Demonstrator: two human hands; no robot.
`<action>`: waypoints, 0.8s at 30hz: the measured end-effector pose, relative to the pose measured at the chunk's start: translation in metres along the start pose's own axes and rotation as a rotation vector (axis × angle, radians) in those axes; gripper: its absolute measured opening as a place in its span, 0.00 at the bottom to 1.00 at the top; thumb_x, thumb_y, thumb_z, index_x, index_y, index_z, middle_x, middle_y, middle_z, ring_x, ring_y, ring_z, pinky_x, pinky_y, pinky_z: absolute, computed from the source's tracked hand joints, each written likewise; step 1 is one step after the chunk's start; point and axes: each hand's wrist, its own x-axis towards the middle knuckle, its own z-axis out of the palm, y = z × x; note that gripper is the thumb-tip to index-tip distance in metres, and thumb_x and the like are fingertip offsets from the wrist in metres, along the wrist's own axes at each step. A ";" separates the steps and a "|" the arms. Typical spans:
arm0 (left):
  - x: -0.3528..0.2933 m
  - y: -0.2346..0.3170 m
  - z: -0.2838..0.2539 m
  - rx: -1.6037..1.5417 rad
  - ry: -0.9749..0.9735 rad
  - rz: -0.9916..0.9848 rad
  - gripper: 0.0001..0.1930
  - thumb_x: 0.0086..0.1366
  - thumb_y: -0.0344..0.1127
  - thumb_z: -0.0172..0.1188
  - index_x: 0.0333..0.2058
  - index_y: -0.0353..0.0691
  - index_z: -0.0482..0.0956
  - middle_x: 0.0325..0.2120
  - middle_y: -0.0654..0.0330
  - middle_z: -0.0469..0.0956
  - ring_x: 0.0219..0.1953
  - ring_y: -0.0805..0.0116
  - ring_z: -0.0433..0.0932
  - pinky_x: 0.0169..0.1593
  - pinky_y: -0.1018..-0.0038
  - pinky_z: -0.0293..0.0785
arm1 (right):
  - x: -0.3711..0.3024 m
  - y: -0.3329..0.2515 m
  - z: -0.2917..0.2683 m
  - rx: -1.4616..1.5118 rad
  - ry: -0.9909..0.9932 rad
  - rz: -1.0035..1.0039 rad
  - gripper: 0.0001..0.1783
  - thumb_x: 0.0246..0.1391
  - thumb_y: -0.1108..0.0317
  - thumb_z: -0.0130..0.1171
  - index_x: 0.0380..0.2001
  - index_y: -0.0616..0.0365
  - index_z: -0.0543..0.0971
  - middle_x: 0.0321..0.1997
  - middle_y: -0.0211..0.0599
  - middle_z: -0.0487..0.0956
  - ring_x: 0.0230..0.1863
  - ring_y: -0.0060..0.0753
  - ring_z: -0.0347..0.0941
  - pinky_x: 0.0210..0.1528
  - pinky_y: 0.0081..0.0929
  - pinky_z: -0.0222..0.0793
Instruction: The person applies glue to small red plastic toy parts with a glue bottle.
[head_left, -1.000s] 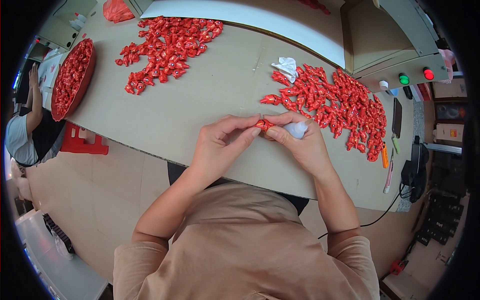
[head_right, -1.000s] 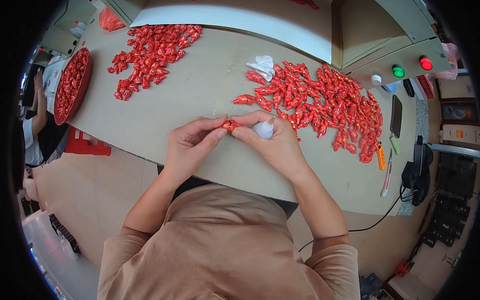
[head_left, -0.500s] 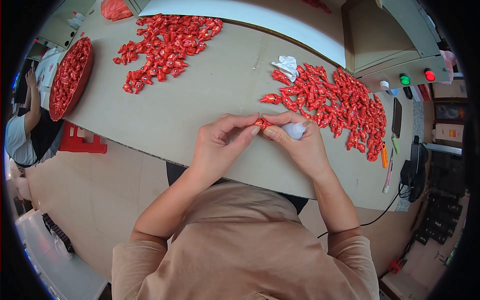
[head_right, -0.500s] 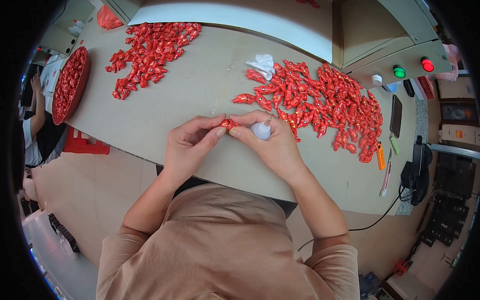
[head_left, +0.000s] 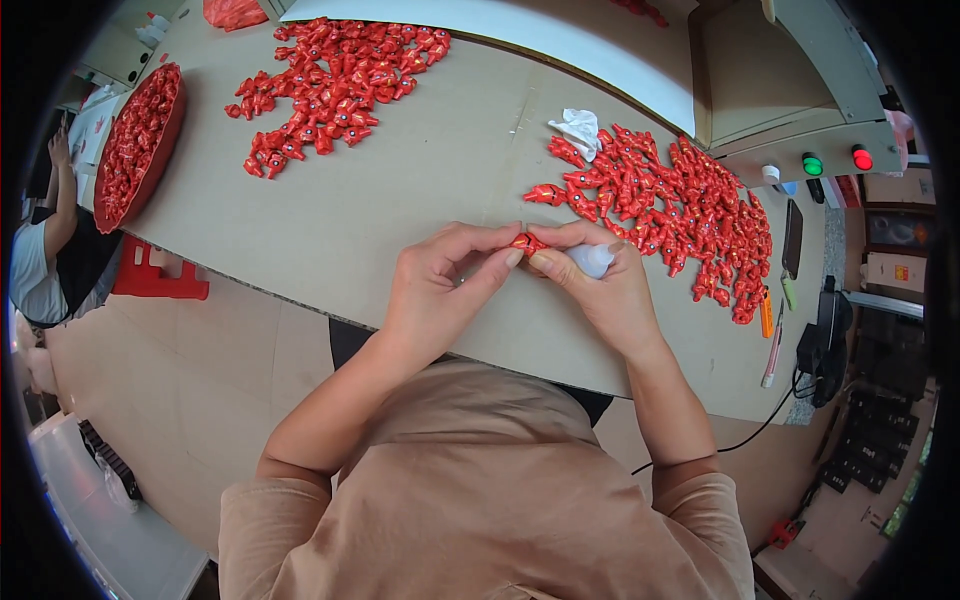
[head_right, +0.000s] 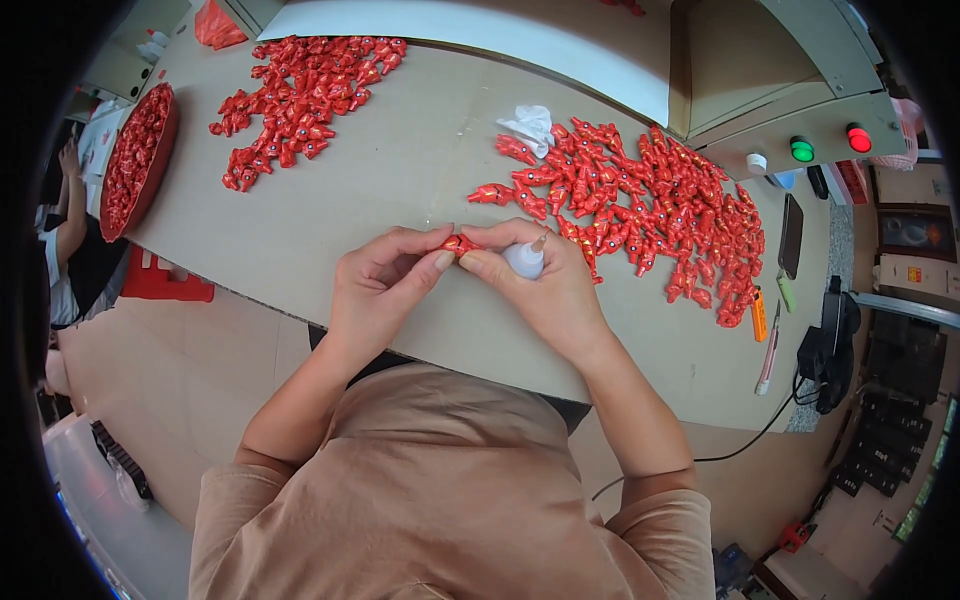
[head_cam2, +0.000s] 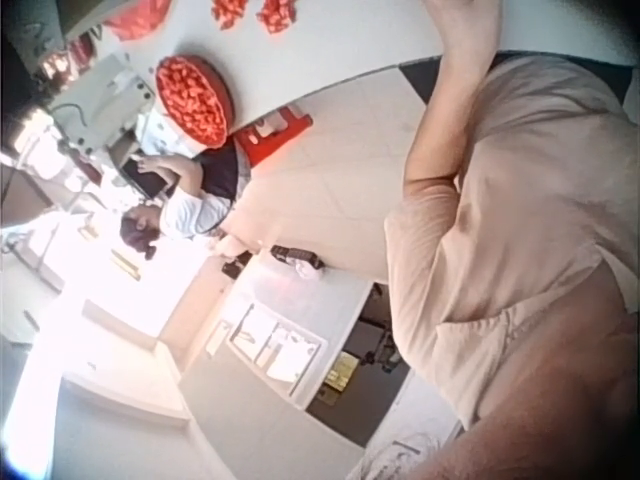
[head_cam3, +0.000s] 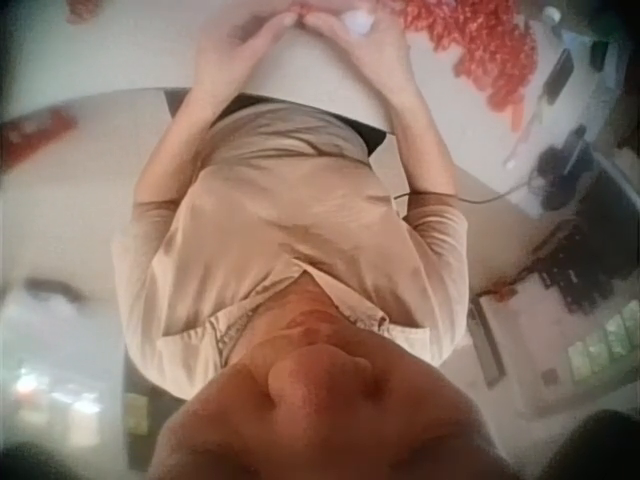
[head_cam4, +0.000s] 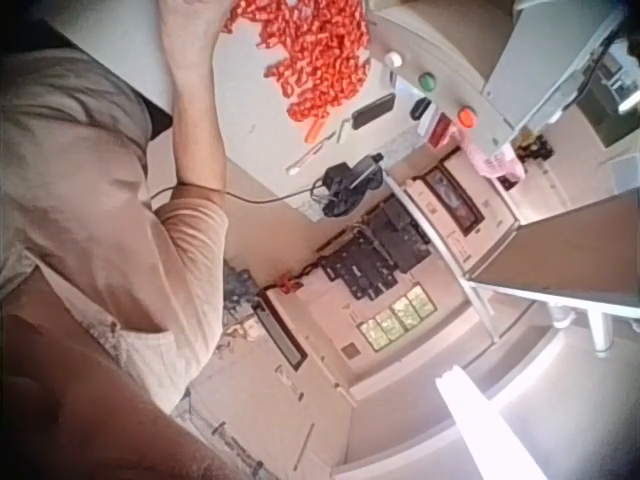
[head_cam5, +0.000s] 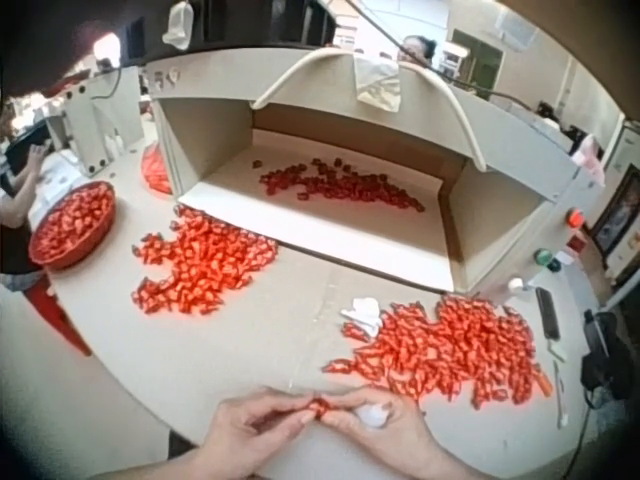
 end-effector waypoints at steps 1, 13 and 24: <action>0.000 0.000 0.000 0.012 -0.003 -0.009 0.11 0.63 0.23 0.56 0.45 0.32 0.78 0.40 0.60 0.78 0.42 0.77 0.76 0.46 0.81 0.72 | 0.000 0.000 0.000 0.004 0.002 -0.002 0.10 0.53 0.70 0.63 0.38 0.61 0.80 0.38 0.29 0.80 0.40 0.17 0.74 0.45 0.17 0.68; -0.001 0.000 0.001 0.018 0.003 -0.024 0.11 0.63 0.23 0.57 0.45 0.32 0.78 0.40 0.59 0.78 0.43 0.76 0.76 0.48 0.80 0.72 | -0.001 0.000 0.001 -0.020 0.010 -0.008 0.11 0.52 0.69 0.64 0.38 0.61 0.81 0.37 0.29 0.80 0.40 0.17 0.73 0.44 0.17 0.69; 0.002 0.000 0.000 0.006 -0.003 -0.033 0.11 0.64 0.23 0.56 0.46 0.32 0.78 0.40 0.60 0.78 0.43 0.77 0.76 0.47 0.81 0.72 | 0.002 0.000 -0.001 -0.033 0.009 -0.021 0.11 0.52 0.69 0.64 0.38 0.60 0.81 0.38 0.30 0.80 0.40 0.17 0.73 0.44 0.17 0.68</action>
